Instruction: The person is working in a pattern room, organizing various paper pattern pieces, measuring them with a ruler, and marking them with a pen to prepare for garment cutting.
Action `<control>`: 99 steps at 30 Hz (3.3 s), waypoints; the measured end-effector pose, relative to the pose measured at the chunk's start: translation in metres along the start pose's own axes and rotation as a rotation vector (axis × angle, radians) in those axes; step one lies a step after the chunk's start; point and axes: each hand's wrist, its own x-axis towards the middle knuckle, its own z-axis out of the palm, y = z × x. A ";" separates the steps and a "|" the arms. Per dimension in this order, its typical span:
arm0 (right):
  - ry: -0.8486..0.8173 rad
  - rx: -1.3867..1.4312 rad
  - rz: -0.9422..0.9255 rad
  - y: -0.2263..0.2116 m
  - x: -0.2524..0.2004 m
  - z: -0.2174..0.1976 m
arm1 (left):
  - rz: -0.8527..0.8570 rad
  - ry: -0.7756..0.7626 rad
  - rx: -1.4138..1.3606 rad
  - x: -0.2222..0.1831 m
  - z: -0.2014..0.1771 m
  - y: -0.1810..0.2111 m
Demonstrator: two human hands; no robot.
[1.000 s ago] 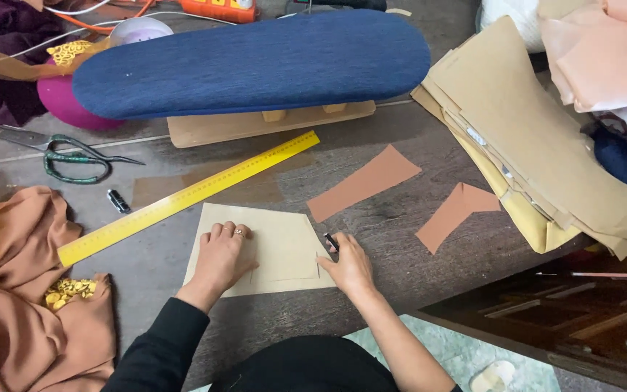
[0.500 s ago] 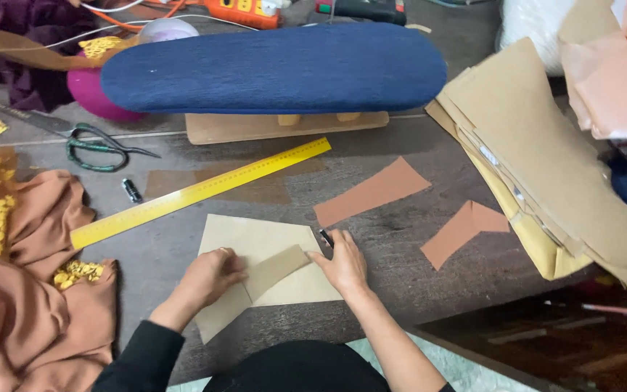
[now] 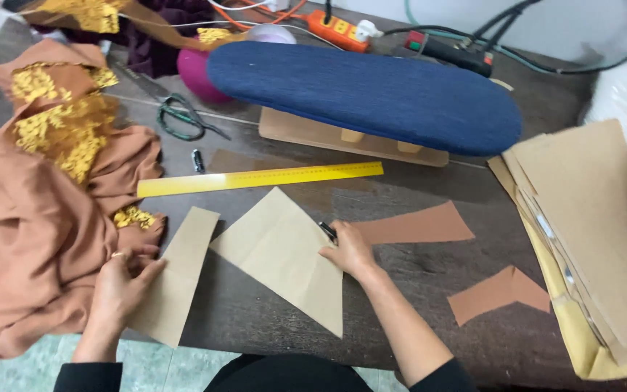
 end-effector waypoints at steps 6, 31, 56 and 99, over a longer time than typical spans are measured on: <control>-0.018 0.002 0.049 0.034 0.007 0.010 | -0.120 0.039 0.089 -0.038 -0.013 -0.001; -0.001 0.444 0.059 0.036 -0.019 -0.051 | -0.016 -0.039 -0.082 -0.025 -0.016 0.045; 0.127 0.712 -0.013 0.019 0.026 -0.038 | 0.516 -0.369 0.073 0.010 0.121 0.059; -0.155 0.654 -0.306 -1.003 0.130 0.564 | -0.716 0.338 -0.765 -0.040 -0.700 -0.664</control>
